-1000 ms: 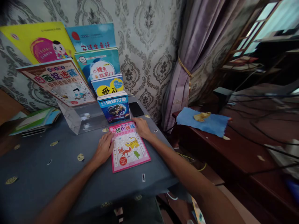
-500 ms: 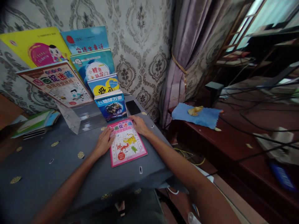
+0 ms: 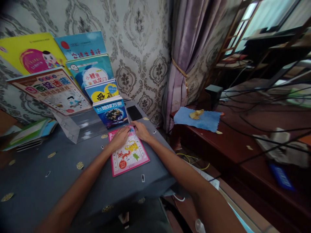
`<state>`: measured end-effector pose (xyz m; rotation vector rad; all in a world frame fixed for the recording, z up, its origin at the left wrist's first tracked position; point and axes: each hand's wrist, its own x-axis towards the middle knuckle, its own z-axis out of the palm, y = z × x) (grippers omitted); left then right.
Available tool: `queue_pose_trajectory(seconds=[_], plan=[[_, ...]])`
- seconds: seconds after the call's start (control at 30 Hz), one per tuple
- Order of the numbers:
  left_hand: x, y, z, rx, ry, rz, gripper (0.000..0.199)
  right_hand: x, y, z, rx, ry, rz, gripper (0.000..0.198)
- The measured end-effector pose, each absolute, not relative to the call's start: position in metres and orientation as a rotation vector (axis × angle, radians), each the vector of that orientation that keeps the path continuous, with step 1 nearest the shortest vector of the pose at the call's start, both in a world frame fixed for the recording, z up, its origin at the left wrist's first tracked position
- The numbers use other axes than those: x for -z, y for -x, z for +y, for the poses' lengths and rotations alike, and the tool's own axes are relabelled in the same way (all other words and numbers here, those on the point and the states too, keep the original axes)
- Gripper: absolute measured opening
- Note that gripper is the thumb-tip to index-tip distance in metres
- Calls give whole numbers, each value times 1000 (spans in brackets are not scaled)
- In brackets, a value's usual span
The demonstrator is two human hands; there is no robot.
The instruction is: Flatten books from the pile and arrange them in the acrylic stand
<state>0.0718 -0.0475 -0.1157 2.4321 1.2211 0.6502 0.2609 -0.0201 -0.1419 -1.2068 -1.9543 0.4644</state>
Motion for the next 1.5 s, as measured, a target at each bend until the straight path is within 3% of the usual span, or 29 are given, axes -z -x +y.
queue_pose_trajectory(seconds=[0.3,0.73,1.0,1.5], plan=[[114,-87,-46,-700,-2431,1259,27,136,-257,-22,-440,1280,-1972,50],[117,-88,-51,-722,-2470,1247,33,135,-260,-28,-434,1272,-1953,48],[109,-93,-59,-425,-2730,1428,42,130,-261,-29,-480,1231,-1931,49],[104,-86,-91,-355,-2824,1192,43,125,-270,-47,-539,1197,-1942,50]])
